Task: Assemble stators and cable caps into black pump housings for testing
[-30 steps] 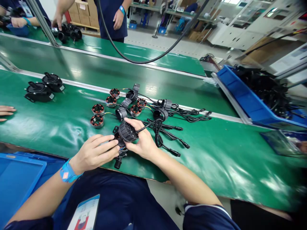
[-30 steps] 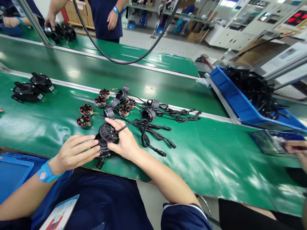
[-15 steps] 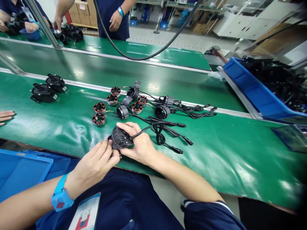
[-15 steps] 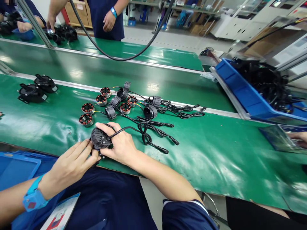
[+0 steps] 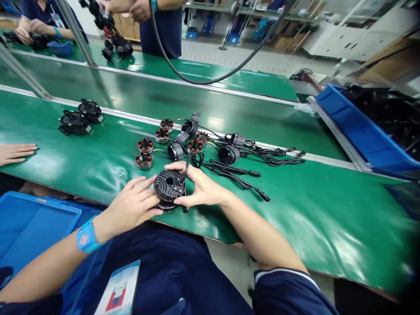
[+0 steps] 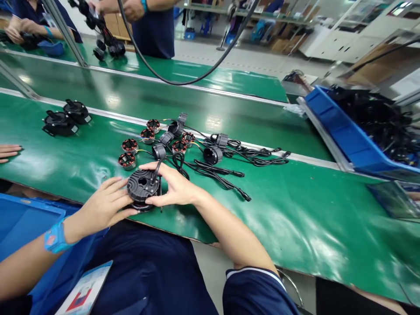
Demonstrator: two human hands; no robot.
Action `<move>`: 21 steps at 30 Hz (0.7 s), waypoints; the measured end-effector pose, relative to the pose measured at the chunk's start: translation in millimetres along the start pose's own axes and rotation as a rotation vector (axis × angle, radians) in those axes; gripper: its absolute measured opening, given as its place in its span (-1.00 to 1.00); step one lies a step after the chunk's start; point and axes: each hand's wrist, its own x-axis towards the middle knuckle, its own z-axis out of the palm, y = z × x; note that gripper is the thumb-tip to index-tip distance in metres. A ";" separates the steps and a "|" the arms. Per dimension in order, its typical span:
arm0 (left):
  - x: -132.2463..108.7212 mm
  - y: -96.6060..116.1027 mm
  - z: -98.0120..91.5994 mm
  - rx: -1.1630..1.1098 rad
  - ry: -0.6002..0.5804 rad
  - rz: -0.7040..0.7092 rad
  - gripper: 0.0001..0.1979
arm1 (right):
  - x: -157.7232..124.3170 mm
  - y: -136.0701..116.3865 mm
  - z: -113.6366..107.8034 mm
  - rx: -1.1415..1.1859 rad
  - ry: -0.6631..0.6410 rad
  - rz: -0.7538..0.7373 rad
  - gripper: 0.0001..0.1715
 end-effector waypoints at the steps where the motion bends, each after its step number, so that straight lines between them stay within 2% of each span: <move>1: 0.5 -4.8 -3.8 -0.034 0.032 -0.004 -0.82 | 1.3 -0.5 -3.4 0.007 -0.040 -0.006 -0.10; 3: 5.6 -11.5 -12.6 -0.086 0.183 -0.069 -0.83 | 2.7 -2.6 -9.1 -0.002 -0.122 -0.035 -0.09; 4: 10.6 -12.8 -16.6 -0.089 0.269 -0.125 -0.76 | 2.9 -3.9 -11.3 -0.015 -0.156 -0.045 -0.08; 6: 24.5 -11.0 -21.0 -0.041 0.364 -0.219 -0.41 | 2.1 -5.8 -13.8 -0.038 -0.205 -0.028 -0.07; 8: 39.6 -4.3 -18.8 0.003 0.278 -0.218 -0.05 | -0.3 -5.9 -14.0 -0.037 -0.207 0.012 -0.05; 9: 45.8 -0.1 -15.6 -0.008 0.196 -0.188 0.01 | -2.5 -5.0 -13.2 -0.025 -0.196 0.033 -0.02; 12: 53.3 10.3 -3.7 -0.146 -0.008 -0.121 -0.06 | -14.0 0.6 -6.1 0.005 -0.160 0.052 0.28; 15: 46.7 13.1 1.7 -0.212 -0.068 -0.147 -0.16 | -29.8 6.1 8.8 0.008 -0.118 0.023 0.61; 18: 39.9 10.4 -2.5 -0.199 -0.092 -0.135 -0.24 | -40.8 6.7 26.0 -0.011 -0.016 0.042 0.63; 21: 41.7 6.3 -11.1 -0.191 -0.116 -0.080 -0.28 | -42.5 4.7 35.9 -0.014 0.003 0.072 0.61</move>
